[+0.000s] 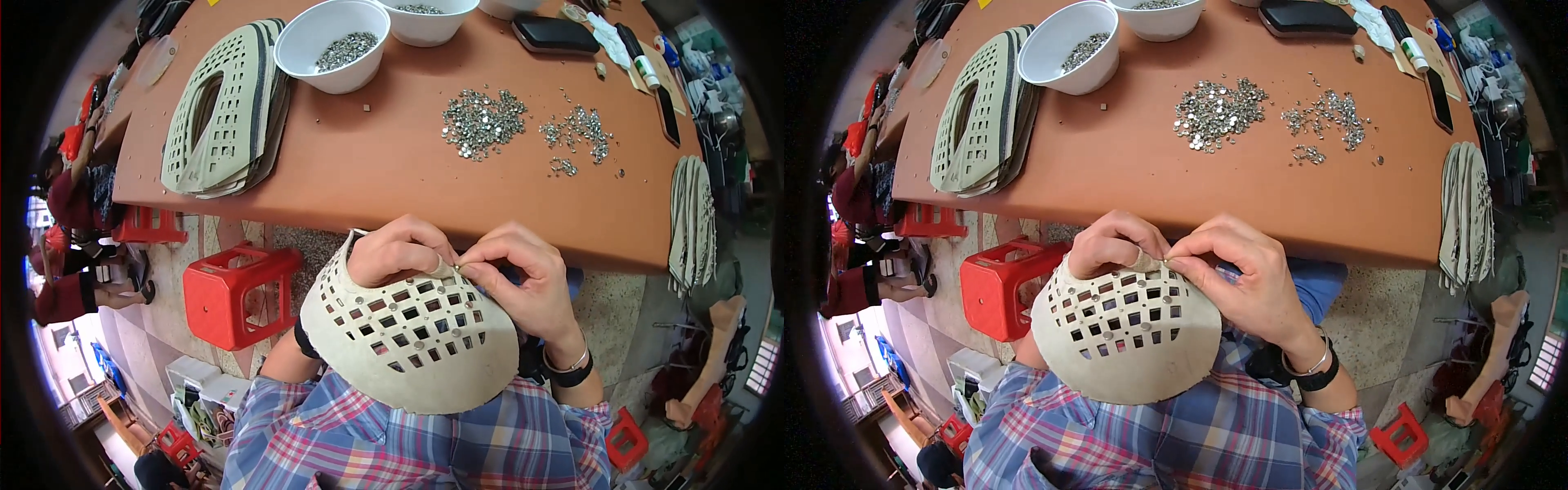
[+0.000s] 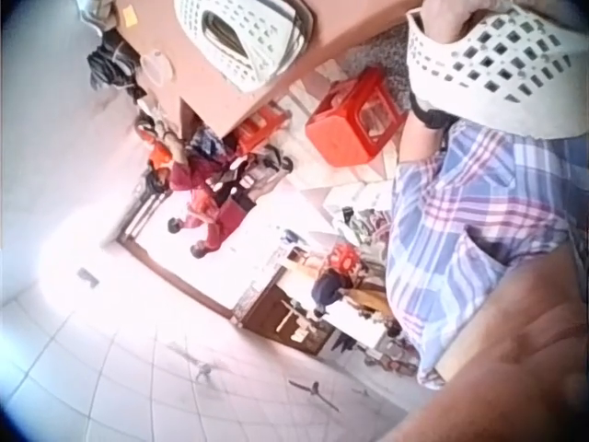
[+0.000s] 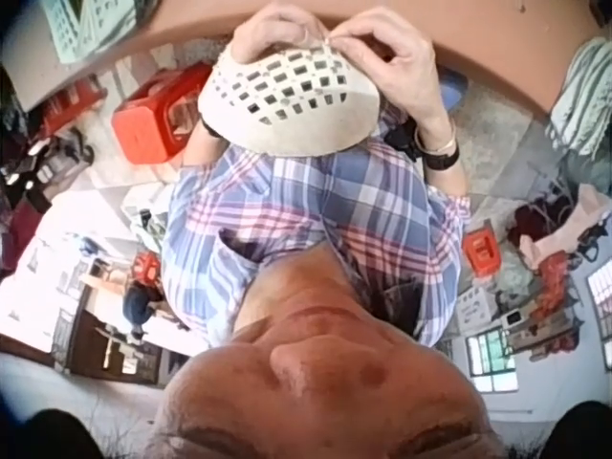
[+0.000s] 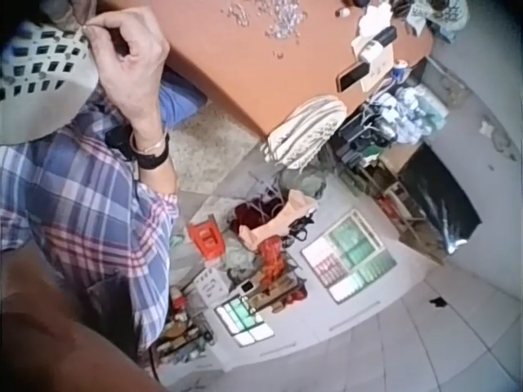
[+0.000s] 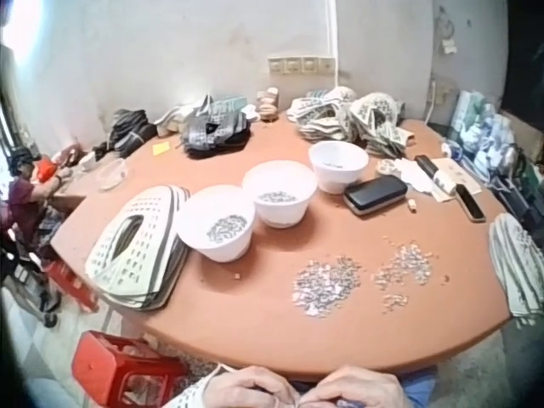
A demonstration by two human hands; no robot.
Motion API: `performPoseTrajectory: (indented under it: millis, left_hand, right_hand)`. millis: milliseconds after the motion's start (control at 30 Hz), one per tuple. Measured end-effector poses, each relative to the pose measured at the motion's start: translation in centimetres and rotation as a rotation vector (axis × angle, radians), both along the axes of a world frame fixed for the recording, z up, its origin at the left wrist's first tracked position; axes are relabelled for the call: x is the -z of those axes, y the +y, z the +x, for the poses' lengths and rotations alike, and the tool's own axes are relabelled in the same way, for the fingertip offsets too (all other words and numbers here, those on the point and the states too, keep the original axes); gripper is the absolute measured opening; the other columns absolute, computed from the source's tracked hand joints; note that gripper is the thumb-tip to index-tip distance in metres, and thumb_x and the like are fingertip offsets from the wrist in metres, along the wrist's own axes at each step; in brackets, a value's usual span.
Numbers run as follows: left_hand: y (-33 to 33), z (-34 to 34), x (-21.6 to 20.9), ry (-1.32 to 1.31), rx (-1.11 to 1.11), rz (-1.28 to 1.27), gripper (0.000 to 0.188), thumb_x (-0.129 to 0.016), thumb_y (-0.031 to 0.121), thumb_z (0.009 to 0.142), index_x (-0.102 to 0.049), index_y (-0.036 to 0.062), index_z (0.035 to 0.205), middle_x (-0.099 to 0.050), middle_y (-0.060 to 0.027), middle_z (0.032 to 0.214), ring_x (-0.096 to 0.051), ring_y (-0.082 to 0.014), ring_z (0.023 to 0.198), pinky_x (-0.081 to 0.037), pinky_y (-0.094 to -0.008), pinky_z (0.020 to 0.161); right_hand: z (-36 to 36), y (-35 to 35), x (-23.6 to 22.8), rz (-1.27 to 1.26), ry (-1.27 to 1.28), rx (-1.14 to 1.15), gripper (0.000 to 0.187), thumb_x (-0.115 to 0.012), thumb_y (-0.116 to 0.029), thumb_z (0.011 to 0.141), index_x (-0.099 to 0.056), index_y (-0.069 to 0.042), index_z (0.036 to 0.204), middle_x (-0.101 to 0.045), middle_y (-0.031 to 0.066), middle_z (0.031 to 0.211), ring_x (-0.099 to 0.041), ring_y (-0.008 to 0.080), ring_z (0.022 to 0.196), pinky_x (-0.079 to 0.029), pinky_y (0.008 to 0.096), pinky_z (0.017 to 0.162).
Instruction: The recorder is manually inserting and pressing metal studs into pre-cut holes on a shoe upper component in a workshop environment.
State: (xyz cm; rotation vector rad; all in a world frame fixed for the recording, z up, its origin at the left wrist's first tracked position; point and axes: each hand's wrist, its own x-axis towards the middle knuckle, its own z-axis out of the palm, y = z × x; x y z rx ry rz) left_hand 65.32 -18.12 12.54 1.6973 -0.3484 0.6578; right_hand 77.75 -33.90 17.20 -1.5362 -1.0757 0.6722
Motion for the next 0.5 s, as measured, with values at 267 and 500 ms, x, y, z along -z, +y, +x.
performPoseTrajectory:
  millis: [267, 500]
  left_hand:
    - [0.0, -0.3, 0.3, 0.017, -0.024, -0.018, 0.023, -0.067, 0.002, 0.075, -0.053, 0.0047, 0.093, -0.057, -0.0106, 0.089, -0.06, -0.0208, 0.081, -0.05, -0.0275, 0.067]
    - [-1.1, -0.9, -1.9, 0.26, -0.175, -0.003, 0.031, -0.066, 0.015, 0.079, -0.057, 0.001, 0.105, -0.061, -0.0161, 0.104, -0.06, -0.0234, 0.094, -0.048, -0.035, 0.084]
  right_hand:
    - [-0.6, 0.1, 0.2, -0.003, 0.019, 0.034, 0.008, -0.065, 0.0, 0.076, -0.065, -0.001, 0.084, -0.062, 0.0078, 0.08, -0.06, 0.0152, 0.072, -0.048, 0.0257, 0.063]
    - [-0.3, -0.2, -0.8, 0.131, -0.288, -0.016, 0.021, -0.06, 0.002, 0.077, -0.064, -0.002, 0.096, -0.06, 0.0101, 0.081, -0.06, 0.0202, 0.069, -0.049, 0.0286, 0.061]
